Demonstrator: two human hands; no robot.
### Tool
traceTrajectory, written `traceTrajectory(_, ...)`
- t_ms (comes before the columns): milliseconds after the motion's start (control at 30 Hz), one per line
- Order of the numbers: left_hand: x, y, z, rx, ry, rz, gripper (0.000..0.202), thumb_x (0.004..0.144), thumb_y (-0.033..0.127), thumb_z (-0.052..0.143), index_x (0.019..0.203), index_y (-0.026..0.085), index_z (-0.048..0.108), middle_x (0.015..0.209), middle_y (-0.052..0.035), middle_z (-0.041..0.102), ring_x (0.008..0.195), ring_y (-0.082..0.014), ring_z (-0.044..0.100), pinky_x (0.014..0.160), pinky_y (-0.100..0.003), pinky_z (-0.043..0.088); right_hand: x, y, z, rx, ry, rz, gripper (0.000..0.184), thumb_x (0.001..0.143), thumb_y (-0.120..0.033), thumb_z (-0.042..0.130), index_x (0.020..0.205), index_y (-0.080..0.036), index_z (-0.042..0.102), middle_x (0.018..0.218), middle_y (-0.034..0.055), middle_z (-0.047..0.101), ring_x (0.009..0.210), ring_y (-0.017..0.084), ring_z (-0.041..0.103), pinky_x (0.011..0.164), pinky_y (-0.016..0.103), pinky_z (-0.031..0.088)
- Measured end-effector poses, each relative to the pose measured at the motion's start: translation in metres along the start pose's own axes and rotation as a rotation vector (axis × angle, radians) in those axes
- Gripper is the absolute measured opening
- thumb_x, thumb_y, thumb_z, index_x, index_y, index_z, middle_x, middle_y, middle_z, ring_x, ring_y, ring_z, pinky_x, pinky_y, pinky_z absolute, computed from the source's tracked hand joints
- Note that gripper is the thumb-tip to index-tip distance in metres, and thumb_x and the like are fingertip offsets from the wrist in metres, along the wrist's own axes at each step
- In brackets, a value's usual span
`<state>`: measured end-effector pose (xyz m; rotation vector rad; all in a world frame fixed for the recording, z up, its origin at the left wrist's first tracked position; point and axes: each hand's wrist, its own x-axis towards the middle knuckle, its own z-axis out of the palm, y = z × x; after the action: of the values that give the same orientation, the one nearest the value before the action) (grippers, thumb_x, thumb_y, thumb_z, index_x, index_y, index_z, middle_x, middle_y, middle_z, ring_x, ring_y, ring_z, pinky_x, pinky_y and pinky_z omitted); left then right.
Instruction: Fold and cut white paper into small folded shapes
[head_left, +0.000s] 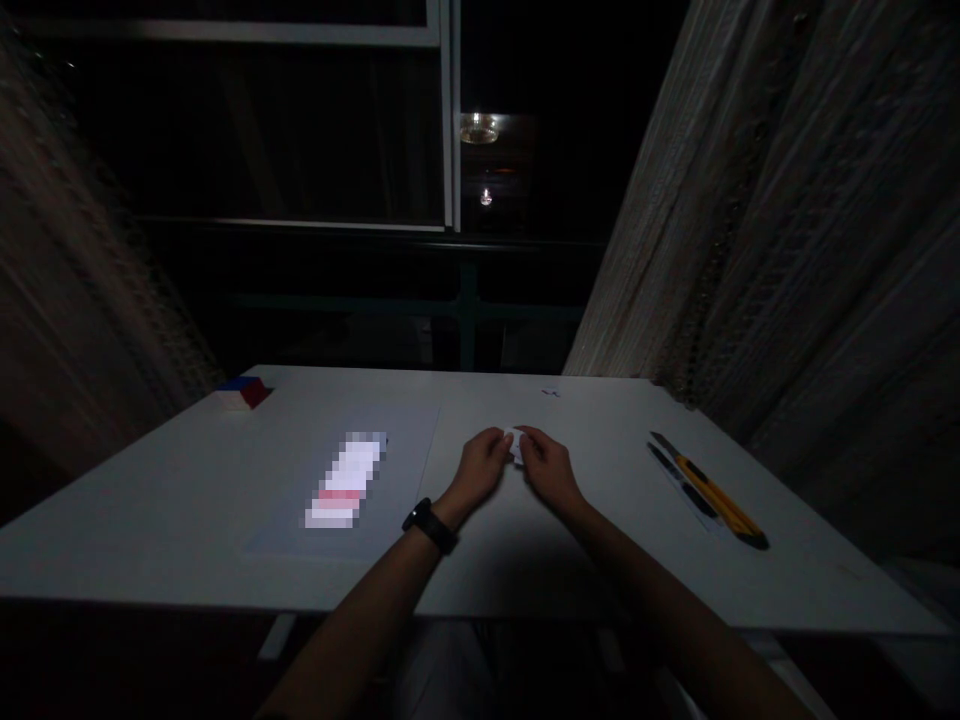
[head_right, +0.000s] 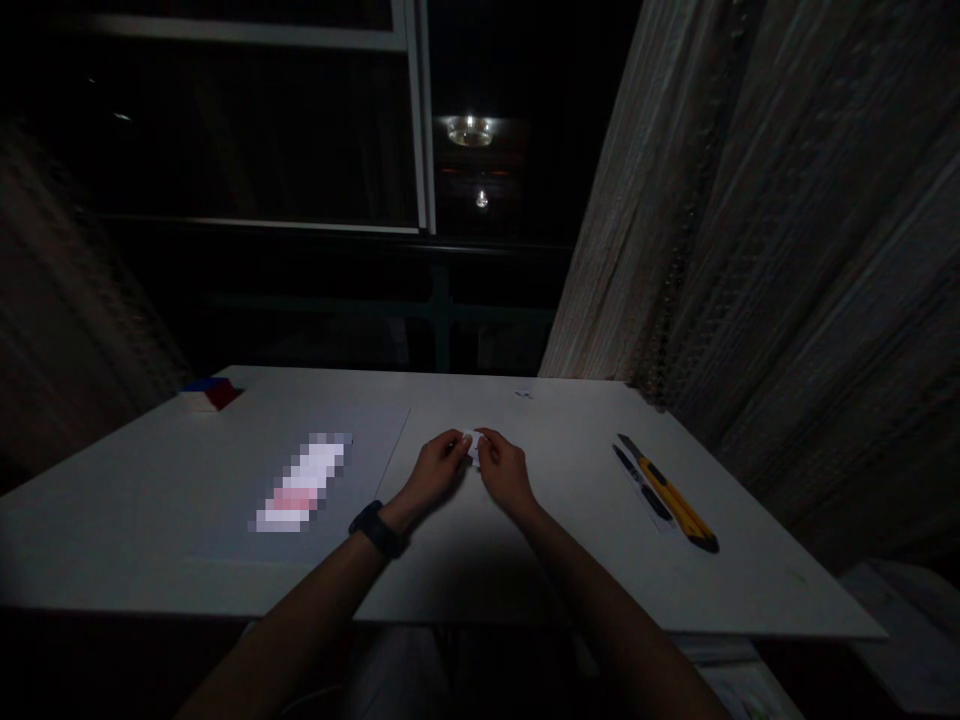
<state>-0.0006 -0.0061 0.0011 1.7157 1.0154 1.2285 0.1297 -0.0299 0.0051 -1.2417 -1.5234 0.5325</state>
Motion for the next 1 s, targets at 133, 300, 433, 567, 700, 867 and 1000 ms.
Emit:
traceTrajectory(133, 0.003, -0.007, 0.001, -0.191, -0.031, -0.074, 0.035, 0.078, 0.05, 0.051, 0.067, 0.016, 0.052, 0.048, 0.0052, 0.043, 0.042, -0.0076, 0.037, 0.044, -0.021, 0.027, -0.002, -0.004, -0.001, 0.024, -0.01, 0.038, 0.04, 0.082, -0.04, 0.043, 0.107, -0.015, 0.06, 0.068, 0.002, 0.061, 0.052, 0.013, 0.052, 0.049, 0.024, 0.044)
traceTrajectory(300, 0.006, -0.01, 0.002, -0.404, -0.037, -0.167, 0.036, 0.074, 0.052, 0.054, 0.065, 0.018, 0.046, 0.044, 0.0076, 0.037, 0.036, -0.0056, 0.031, 0.038, -0.02, 0.021, -0.003, -0.007, -0.002, 0.126, -0.041, 0.011, 0.037, 0.08, -0.043, 0.049, 0.107, -0.018, 0.057, 0.074, 0.0002, 0.059, 0.046, 0.008, 0.047, 0.042, 0.021, 0.039)
traceTrajectory(433, 0.006, -0.01, 0.003, -0.375, -0.026, -0.16, 0.036, 0.074, 0.051, 0.056, 0.064, 0.017, 0.048, 0.046, 0.0069, 0.039, 0.037, -0.005, 0.032, 0.039, -0.02, 0.022, -0.001, -0.004, -0.002, 0.193, -0.021, 0.037, 0.035, 0.083, -0.05, 0.044, 0.093, -0.019, 0.056, 0.064, -0.0021, 0.055, 0.041, 0.009, 0.044, 0.039, 0.022, 0.037)
traceTrajectory(567, 0.005, -0.008, 0.003, -0.269, -0.022, -0.119, 0.035, 0.076, 0.049, 0.052, 0.064, 0.016, 0.049, 0.046, 0.0063, 0.04, 0.039, -0.0061, 0.034, 0.041, -0.02, 0.024, 0.001, 0.0, 0.0, 0.146, 0.063, 0.06, 0.034, 0.081, -0.051, 0.047, 0.094, -0.02, 0.052, 0.069, -0.0001, 0.061, 0.052, 0.013, 0.054, 0.049, 0.024, 0.044)
traceTrajectory(700, 0.003, -0.007, 0.002, -0.14, -0.006, -0.061, 0.034, 0.079, 0.047, 0.05, 0.066, 0.016, 0.052, 0.049, 0.0047, 0.044, 0.044, -0.0073, 0.038, 0.045, -0.02, 0.029, 0.0, 0.0, 0.0, -0.005, 0.086, 0.049, 0.034, 0.081, -0.051, 0.048, 0.087, -0.019, 0.056, 0.076, 0.0041, 0.065, 0.071, 0.018, 0.06, 0.067, 0.031, 0.047)
traceTrajectory(867, 0.002, -0.006, 0.002, -0.086, -0.002, -0.043, 0.034, 0.079, 0.047, 0.049, 0.066, 0.016, 0.053, 0.049, 0.0046, 0.045, 0.046, -0.0082, 0.04, 0.047, -0.021, 0.031, 0.0, 0.001, 0.001, -0.051, 0.073, 0.031, 0.034, 0.082, -0.048, 0.045, 0.081, -0.017, 0.059, 0.075, 0.0058, 0.065, 0.072, 0.02, 0.06, 0.067, 0.031, 0.046)
traceTrajectory(1000, 0.002, -0.006, 0.003, -0.146, -0.023, -0.078, 0.035, 0.078, 0.047, 0.051, 0.064, 0.016, 0.051, 0.046, 0.0049, 0.043, 0.043, -0.0076, 0.038, 0.045, -0.021, 0.029, -0.001, 0.004, 0.001, -0.006, 0.079, 0.023, 0.03, 0.081, -0.045, 0.045, 0.082, -0.018, 0.058, 0.074, 0.0044, 0.064, 0.071, 0.019, 0.059, 0.064, 0.029, 0.045)
